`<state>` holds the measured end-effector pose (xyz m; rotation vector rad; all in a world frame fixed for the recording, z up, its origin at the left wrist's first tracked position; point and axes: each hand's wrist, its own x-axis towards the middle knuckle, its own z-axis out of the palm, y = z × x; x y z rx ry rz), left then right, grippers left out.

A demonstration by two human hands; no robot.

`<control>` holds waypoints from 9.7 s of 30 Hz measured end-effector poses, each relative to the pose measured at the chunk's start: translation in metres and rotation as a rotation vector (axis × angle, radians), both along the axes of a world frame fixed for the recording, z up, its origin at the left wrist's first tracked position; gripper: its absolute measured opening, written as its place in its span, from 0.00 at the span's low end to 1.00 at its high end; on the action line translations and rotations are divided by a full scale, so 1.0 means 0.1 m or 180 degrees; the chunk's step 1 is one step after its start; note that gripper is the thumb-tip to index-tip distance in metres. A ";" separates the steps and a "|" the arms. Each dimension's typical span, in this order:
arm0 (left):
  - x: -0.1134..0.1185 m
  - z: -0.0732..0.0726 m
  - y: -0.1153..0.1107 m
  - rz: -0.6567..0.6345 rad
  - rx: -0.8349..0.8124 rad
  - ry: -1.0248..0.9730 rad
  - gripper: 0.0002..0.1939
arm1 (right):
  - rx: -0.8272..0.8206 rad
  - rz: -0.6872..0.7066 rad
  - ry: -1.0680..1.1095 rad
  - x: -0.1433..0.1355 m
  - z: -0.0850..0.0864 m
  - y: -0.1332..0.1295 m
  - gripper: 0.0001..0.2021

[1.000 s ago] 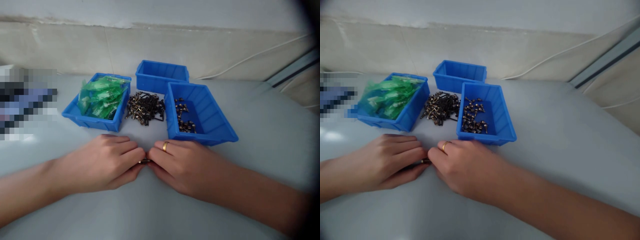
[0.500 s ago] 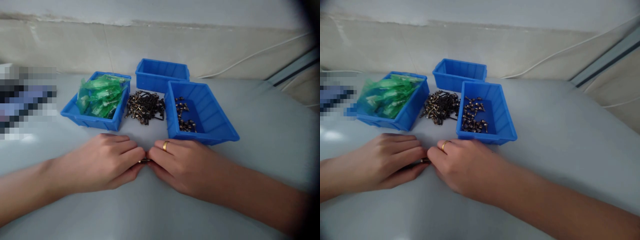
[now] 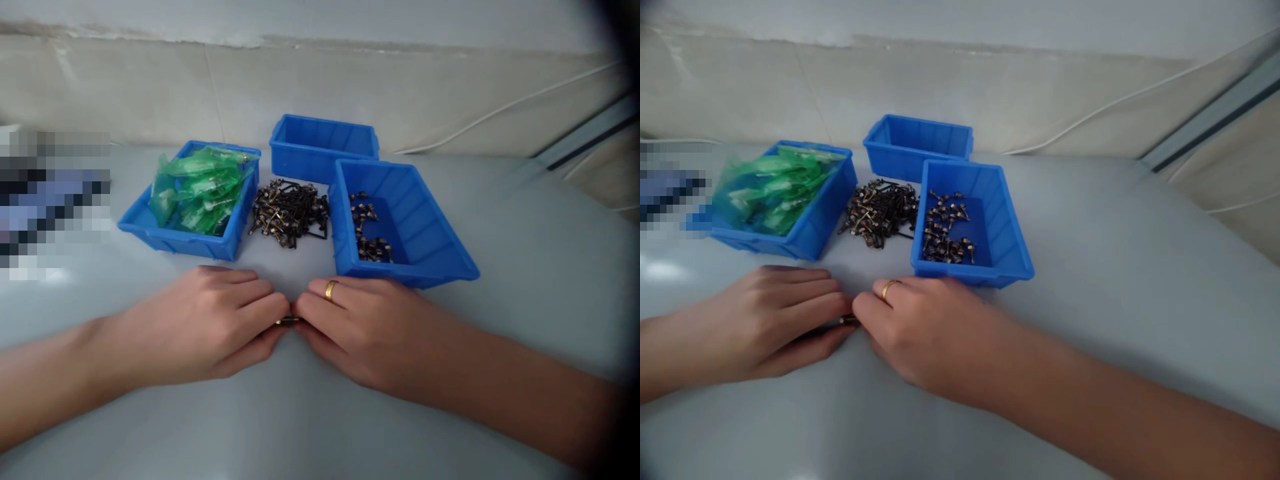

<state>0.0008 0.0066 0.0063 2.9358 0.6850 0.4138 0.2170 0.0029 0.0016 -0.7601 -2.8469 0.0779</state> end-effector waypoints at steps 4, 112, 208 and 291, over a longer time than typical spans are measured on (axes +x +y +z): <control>-0.01 0.00 -0.01 0.0017 -0.0013 0.0008 0.15 | -0.0012 -0.0004 -0.0027 -0.01 0.00 0.00 0.05; 0.00 0.02 -0.01 0.0060 -0.0047 0.0019 0.16 | 0.0005 0.0024 -0.0056 0.01 -0.01 0.00 0.04; 0.01 0.03 0.00 0.0056 -0.0041 -0.0008 0.16 | -0.0019 0.0016 -0.0054 0.00 -0.02 0.00 0.04; 0.00 0.01 0.00 0.0041 -0.0024 0.0008 0.16 | -0.0050 -0.0004 -0.0061 0.01 0.00 -0.01 0.05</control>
